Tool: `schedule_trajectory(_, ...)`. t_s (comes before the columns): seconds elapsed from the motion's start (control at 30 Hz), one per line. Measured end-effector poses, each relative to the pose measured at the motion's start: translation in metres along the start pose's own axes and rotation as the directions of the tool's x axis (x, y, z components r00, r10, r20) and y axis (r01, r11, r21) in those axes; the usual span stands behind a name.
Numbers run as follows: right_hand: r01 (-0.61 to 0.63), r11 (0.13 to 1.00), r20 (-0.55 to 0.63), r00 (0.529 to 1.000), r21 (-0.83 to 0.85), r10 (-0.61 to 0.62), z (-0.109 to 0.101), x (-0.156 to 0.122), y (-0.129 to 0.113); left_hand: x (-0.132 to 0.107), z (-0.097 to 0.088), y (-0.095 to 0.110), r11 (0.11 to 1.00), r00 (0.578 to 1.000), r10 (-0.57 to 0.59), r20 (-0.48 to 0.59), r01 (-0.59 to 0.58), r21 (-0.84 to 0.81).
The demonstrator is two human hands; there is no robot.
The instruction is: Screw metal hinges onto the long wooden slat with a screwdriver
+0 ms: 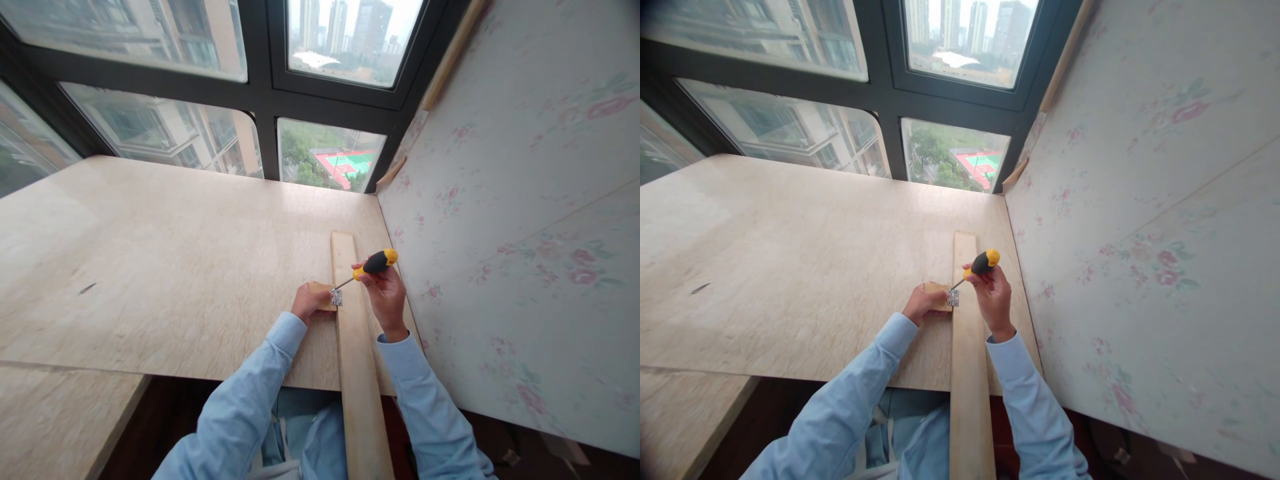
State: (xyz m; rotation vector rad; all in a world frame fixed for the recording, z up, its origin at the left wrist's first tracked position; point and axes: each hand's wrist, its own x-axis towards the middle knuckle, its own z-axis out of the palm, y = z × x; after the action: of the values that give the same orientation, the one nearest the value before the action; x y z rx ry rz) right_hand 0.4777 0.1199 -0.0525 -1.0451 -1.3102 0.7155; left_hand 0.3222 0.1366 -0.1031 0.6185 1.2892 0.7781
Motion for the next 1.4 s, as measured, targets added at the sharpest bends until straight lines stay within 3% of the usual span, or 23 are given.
schedule_trajectory(0.2, 0.019, 1.000, -0.036, 0.999, 0.006, -0.019, 0.005, -0.001, 0.007, 0.000, 0.001, 0.000, 1.000, 1.000, -0.007, -0.010, 0.007, 0.007)
schedule_trajectory(0.33, 0.065, 0.979, -0.058, 0.995, -0.196, -0.078, 0.004, 0.001, 0.012, -0.002, 0.001, 0.000, 1.000, 1.000, -0.005, -0.014, 0.005, -0.011)
schedule_trajectory(0.43, 0.058, 0.949, 0.002, 0.998, -0.311, -0.061, 0.002, 0.003, 0.008, -0.003, 0.001, 0.001, 1.000, 1.000, 0.000, -0.015, 0.000, -0.012)
schedule_trajectory(0.53, -0.009, 0.977, 0.123, 0.992, -0.211, 0.036, -0.001, 0.001, 0.002, -0.003, 0.001, 0.000, 1.000, 1.000, 0.007, -0.009, -0.007, -0.022)
schedule_trajectory(0.63, -0.120, 0.991, 0.262, 0.956, -0.056, 0.131, -0.005, -0.003, -0.006, -0.002, 0.001, -0.001, 0.999, 1.000, 0.016, -0.005, -0.016, -0.031)
schedule_trajectory(0.7, -0.172, 0.985, 0.278, 0.945, -0.023, 0.172, -0.007, -0.005, -0.010, -0.001, 0.001, -0.002, 0.999, 1.000, 0.021, -0.006, -0.021, -0.028)
schedule_trajectory(0.83, -0.211, 0.965, 0.067, 0.972, -0.154, 0.224, -0.006, -0.002, -0.016, 0.000, 0.001, -0.003, 1.000, 1.000, 0.024, -0.011, -0.025, -0.018)
schedule_trajectory(0.93, -0.189, 0.883, -0.123, 0.981, -0.430, 0.150, -0.003, 0.003, -0.019, 0.000, 0.002, -0.003, 1.000, 1.000, 0.010, -0.015, -0.010, 0.001)
schedule_trajectory(1.03, -0.185, 0.806, -0.189, 0.978, -0.563, 0.093, -0.002, 0.007, -0.017, -0.002, 0.002, -0.002, 0.999, 1.000, -0.014, -0.017, 0.015, 0.046)
schedule_trajectory(1.13, -0.195, 0.871, -0.119, 0.980, -0.451, 0.158, -0.002, 0.007, -0.015, -0.003, 0.002, -0.001, 0.997, 0.999, -0.027, -0.018, 0.028, 0.075)
schedule_trajectory(1.23, -0.263, 0.942, 0.065, 0.957, -0.211, 0.282, -0.006, 0.004, -0.019, -0.002, 0.002, 0.000, 0.997, 0.999, -0.029, -0.014, 0.030, 0.067)
schedule_trajectory(1.33, -0.343, 0.938, 0.230, 0.909, -0.058, 0.347, -0.010, 0.001, -0.027, -0.001, 0.002, 0.000, 0.998, 0.999, -0.031, -0.010, 0.031, 0.057)
schedule_trajectory(1.4, -0.349, 0.934, 0.224, 0.907, -0.073, 0.356, -0.011, 0.001, -0.031, -0.001, 0.002, 0.000, 0.998, 0.999, -0.031, -0.011, 0.031, 0.050)
